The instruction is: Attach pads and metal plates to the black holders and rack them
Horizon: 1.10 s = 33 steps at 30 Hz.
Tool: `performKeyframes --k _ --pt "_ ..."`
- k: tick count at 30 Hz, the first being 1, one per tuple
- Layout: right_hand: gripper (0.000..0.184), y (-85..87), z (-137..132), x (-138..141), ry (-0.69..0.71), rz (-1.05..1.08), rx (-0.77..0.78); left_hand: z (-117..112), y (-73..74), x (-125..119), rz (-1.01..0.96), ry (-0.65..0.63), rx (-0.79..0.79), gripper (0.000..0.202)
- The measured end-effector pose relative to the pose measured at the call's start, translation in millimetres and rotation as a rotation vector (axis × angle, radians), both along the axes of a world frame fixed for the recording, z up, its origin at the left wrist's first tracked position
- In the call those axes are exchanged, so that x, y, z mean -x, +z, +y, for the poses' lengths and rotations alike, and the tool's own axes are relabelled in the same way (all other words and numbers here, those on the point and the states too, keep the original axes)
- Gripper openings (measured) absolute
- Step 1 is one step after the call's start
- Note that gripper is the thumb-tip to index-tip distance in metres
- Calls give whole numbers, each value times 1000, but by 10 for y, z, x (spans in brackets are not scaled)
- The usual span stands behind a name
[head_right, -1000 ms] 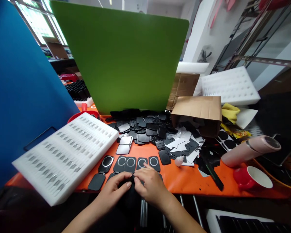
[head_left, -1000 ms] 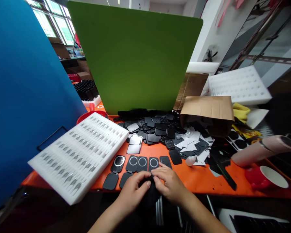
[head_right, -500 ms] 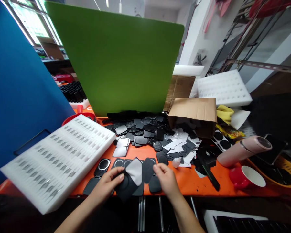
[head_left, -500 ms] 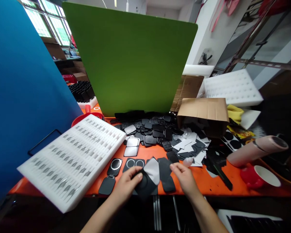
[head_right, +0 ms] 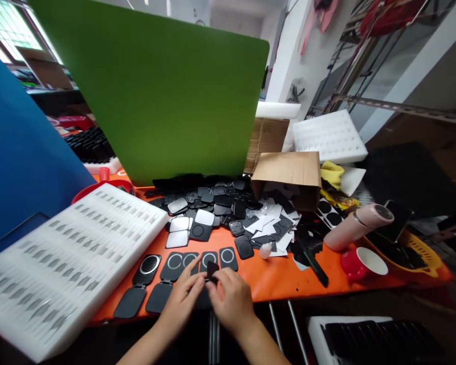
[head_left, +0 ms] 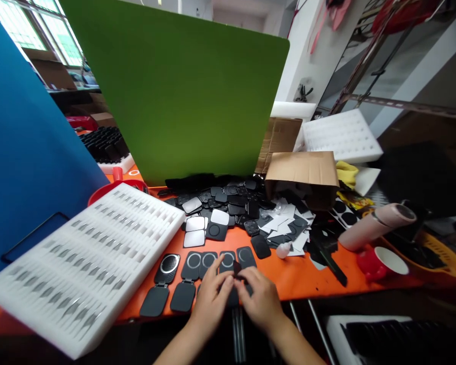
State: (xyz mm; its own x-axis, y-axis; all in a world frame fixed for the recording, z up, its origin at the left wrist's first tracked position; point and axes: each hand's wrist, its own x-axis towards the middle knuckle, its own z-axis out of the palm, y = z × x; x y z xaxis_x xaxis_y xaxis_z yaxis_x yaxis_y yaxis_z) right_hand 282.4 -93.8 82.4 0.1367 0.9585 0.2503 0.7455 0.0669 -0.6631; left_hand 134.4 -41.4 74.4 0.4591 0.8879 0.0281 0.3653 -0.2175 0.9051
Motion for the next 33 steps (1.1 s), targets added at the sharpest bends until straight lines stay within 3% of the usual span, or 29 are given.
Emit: performKeyframes --k 3,6,9,12,15,18,21,24,27,30,33 --pt "29 1 44 172 118 150 28 -90 -30 209 -18 107 69 40" --pt "18 5 97 252 96 257 78 -70 13 400 -5 132 99 44" --pt "11 7 110 291 181 222 98 -61 33 556 54 107 84 46" --pt "12 -23 81 292 155 186 72 -18 -42 768 258 144 -83 41" --pt "12 -90 52 250 47 235 92 89 -186 1035 595 304 -260 47" --pt "10 -144 39 212 -7 297 136 204 -300 1218 817 377 -206 56" --pt "7 -149 24 212 2 335 142 299 -342 1255 849 355 -118 62" --pt "6 -141 -5 216 7 367 127 393 -355 1260 749 338 13 60" --pt "8 -183 -38 173 -13 433 134 454 -341 1309 549 381 204 44" --pt "13 -259 -60 105 -44 648 181 395 -225 1304 132 446 442 37" --pt "20 -279 -60 87 -16 1027 284 207 -3 1135 -280 393 763 41"
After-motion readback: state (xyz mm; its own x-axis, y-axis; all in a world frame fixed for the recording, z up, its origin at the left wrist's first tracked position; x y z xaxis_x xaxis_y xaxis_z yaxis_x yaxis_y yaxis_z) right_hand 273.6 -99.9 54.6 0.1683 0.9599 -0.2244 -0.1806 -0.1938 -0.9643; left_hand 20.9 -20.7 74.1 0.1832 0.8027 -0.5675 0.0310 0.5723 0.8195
